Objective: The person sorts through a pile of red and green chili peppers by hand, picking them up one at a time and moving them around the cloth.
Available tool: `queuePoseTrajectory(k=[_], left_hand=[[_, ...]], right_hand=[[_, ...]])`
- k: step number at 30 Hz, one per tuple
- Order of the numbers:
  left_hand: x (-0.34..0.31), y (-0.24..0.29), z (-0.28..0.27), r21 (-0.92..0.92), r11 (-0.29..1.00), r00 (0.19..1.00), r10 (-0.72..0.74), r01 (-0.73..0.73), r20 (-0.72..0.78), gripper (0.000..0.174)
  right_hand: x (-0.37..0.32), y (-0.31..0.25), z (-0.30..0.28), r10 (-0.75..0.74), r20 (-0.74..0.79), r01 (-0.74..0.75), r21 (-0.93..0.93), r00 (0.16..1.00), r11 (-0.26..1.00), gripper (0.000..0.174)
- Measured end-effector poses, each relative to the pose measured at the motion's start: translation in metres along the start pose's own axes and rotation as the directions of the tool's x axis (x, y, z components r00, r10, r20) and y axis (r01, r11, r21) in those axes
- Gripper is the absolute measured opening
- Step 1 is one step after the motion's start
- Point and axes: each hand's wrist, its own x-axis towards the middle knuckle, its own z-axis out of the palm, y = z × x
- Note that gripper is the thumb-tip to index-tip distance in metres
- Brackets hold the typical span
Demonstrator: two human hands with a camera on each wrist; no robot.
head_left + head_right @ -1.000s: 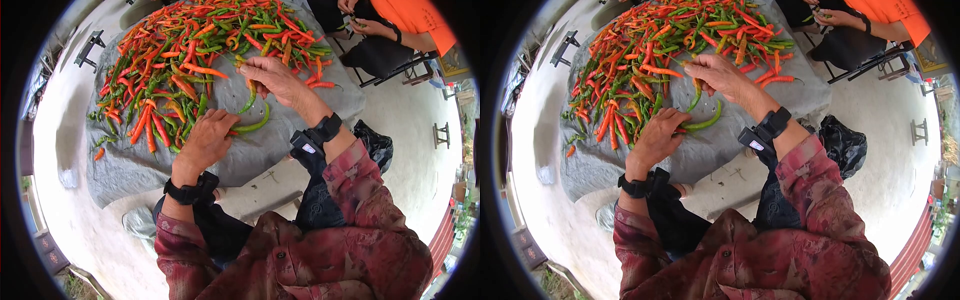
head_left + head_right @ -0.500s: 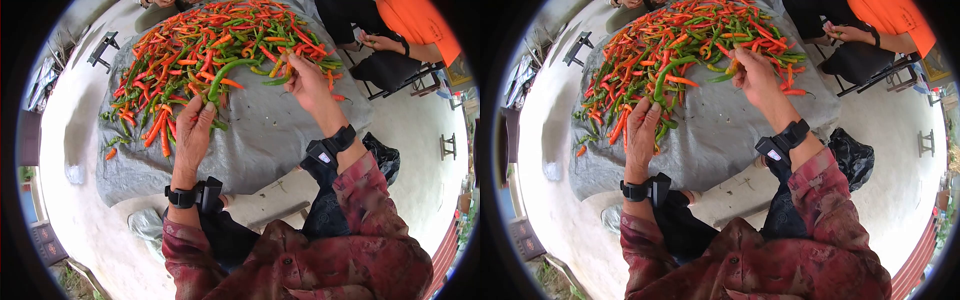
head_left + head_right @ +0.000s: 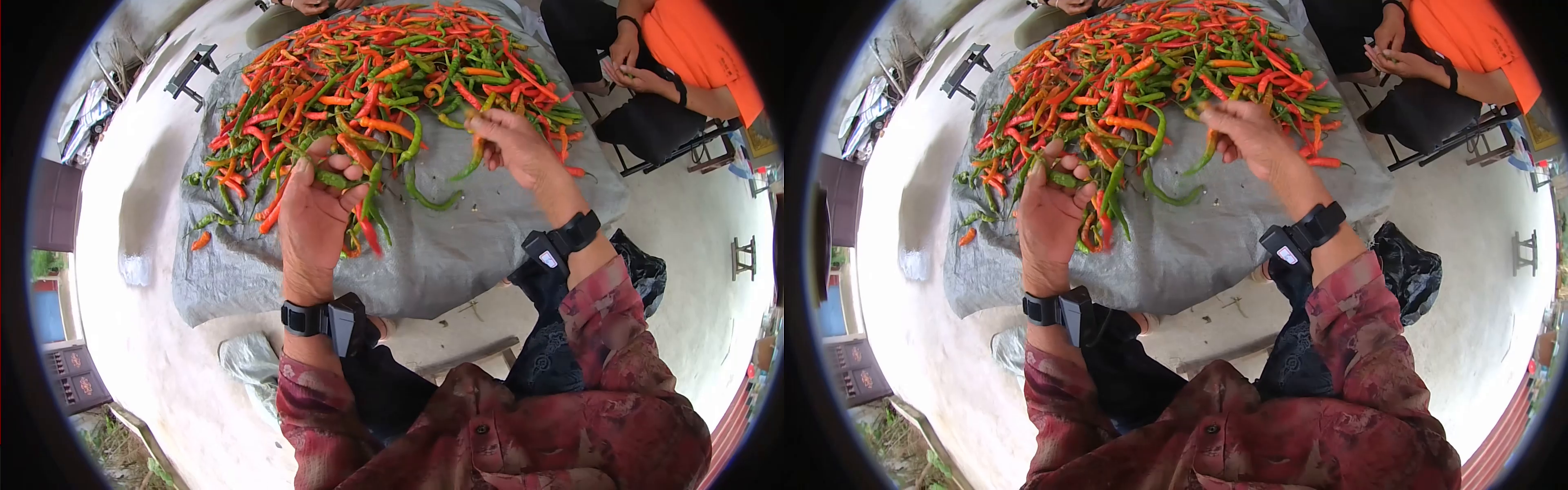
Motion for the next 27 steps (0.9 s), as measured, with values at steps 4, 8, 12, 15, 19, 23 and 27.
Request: queuePoseTrajectory(k=[4,8,12,15,19,23,27], left_hand=[[-0.005,-0.007,0.018,0.150,0.989,1.000,-0.009,0.010,-0.009,0.034],[-0.010,-0.018,0.031,0.369,0.928,0.998,-0.025,0.045,-0.057,0.034],[-0.010,-0.033,0.025,0.709,0.702,0.998,0.050,-0.067,0.045,0.033],[-0.009,-0.041,0.025,0.847,0.492,0.969,0.226,-0.200,0.097,0.024],[-0.010,-0.040,0.033,0.954,0.212,0.944,0.300,-0.210,0.141,0.021],[-0.013,-0.039,0.036,0.961,0.080,0.924,0.304,-0.266,0.231,0.022],[-0.014,-0.038,0.042,0.975,0.077,0.942,0.286,-0.208,0.178,0.022]], right_hand=[[0.014,-0.007,-0.014,-0.073,-0.316,0.278,0.673,0.946,0.686,0.024],[-0.002,0.003,0.014,-0.177,-0.061,0.188,0.309,0.982,0.933,0.035],[-0.029,-0.007,0.058,-0.279,0.203,0.290,-0.026,0.939,0.957,0.029],[-0.029,-0.001,0.069,-0.334,0.253,0.363,-0.076,0.908,0.929,0.026],[-0.028,0.002,0.072,-0.378,0.275,0.416,-0.096,0.884,0.904,0.028],[-0.030,0.001,0.071,-0.380,0.313,0.437,-0.134,0.870,0.890,0.022],[-0.033,-0.006,0.069,-0.312,0.274,0.337,-0.048,0.909,0.940,0.016]])
